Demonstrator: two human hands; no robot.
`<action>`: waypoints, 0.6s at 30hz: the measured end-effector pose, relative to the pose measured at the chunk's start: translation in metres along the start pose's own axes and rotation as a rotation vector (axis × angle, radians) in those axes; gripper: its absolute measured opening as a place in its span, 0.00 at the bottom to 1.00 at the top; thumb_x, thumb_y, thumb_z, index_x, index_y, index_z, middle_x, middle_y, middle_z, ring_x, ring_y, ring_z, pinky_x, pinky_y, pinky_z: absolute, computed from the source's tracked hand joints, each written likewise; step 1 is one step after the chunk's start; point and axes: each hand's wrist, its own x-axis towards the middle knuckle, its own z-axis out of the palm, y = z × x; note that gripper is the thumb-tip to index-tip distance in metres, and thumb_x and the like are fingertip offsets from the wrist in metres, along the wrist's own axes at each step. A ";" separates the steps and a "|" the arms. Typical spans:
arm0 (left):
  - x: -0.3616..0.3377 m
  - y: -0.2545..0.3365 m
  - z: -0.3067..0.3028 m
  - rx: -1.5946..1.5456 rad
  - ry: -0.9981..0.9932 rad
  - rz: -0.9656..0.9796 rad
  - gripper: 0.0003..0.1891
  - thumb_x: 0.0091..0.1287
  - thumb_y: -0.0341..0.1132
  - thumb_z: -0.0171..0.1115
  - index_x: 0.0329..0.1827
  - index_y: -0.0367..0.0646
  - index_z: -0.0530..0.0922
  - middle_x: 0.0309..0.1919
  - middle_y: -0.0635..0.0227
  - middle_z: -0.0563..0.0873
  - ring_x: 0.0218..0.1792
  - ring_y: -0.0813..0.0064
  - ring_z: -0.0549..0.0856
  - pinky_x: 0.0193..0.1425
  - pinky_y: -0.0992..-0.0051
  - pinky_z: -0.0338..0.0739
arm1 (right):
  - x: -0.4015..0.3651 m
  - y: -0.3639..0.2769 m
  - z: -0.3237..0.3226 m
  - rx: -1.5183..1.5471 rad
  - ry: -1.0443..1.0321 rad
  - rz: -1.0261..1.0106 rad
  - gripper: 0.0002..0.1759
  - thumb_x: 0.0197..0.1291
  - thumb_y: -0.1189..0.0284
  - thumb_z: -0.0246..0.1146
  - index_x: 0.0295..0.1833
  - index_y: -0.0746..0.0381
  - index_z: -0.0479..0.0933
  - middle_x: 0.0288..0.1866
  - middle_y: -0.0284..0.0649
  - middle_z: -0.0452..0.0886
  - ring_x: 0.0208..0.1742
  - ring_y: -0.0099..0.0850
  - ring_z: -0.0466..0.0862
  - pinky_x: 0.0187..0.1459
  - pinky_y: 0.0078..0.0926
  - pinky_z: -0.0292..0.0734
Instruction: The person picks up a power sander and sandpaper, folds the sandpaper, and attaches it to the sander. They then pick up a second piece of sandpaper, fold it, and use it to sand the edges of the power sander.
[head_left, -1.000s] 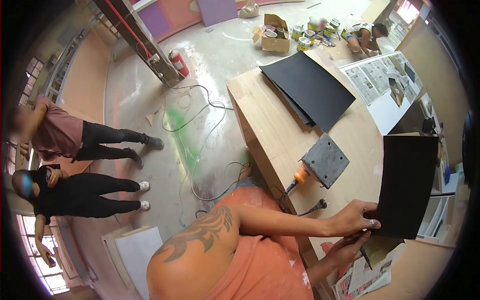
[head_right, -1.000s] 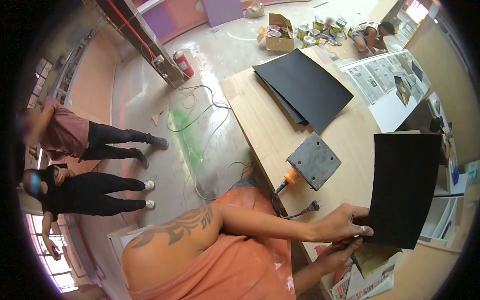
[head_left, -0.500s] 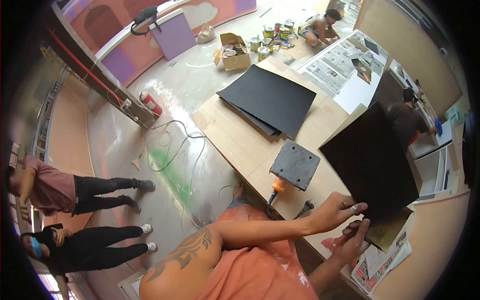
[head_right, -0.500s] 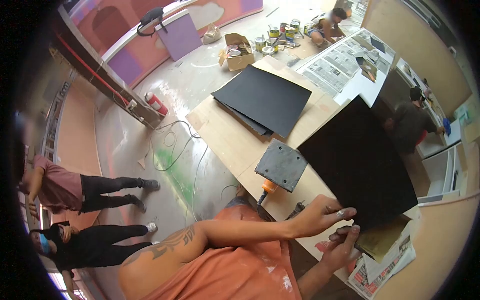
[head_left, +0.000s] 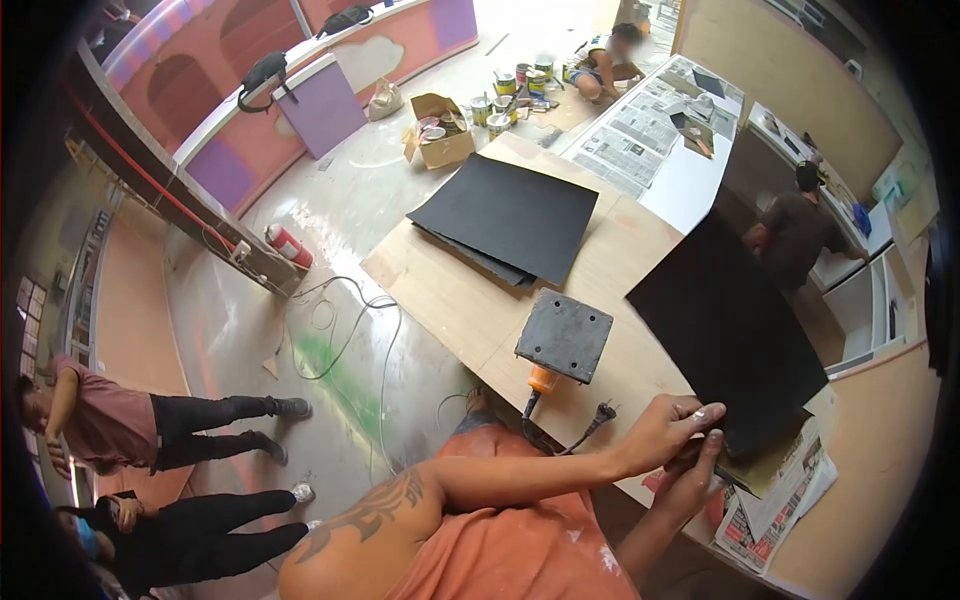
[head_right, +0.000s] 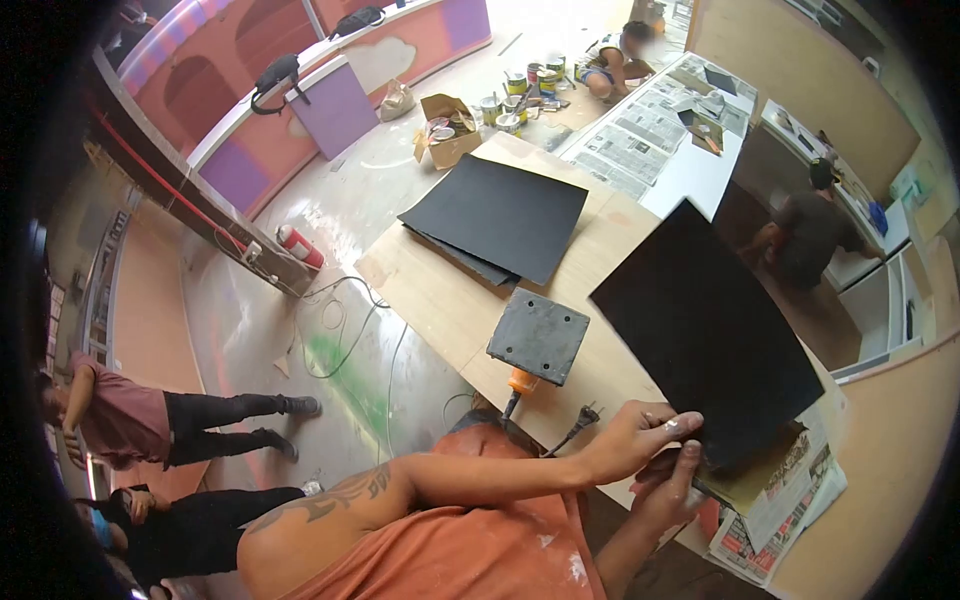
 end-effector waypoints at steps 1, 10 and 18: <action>0.003 -0.005 -0.001 0.042 0.052 0.093 0.25 0.75 0.49 0.58 0.23 0.38 0.74 0.15 0.75 0.71 0.18 0.86 0.69 0.19 0.78 0.63 | 0.003 0.010 -0.015 0.057 -0.143 0.091 0.16 0.71 0.65 0.60 0.48 0.70 0.78 0.22 0.34 0.77 0.17 0.22 0.73 0.18 0.18 0.66; 0.000 -0.001 0.004 0.087 -0.095 -0.046 0.27 0.75 0.51 0.57 0.23 0.37 0.75 0.13 0.72 0.74 0.15 0.85 0.71 0.16 0.78 0.63 | 0.003 0.013 -0.024 -0.010 -0.074 -0.014 0.15 0.73 0.65 0.57 0.51 0.66 0.78 0.33 0.34 0.79 0.28 0.19 0.77 0.24 0.14 0.67; 0.000 0.007 0.003 0.089 -0.176 -0.106 0.28 0.75 0.52 0.56 0.23 0.35 0.78 0.13 0.72 0.76 0.12 0.83 0.72 0.15 0.78 0.63 | 0.000 0.022 -0.034 -0.040 -0.218 -0.106 0.18 0.75 0.60 0.53 0.45 0.65 0.77 0.24 0.34 0.75 0.15 0.19 0.71 0.14 0.18 0.63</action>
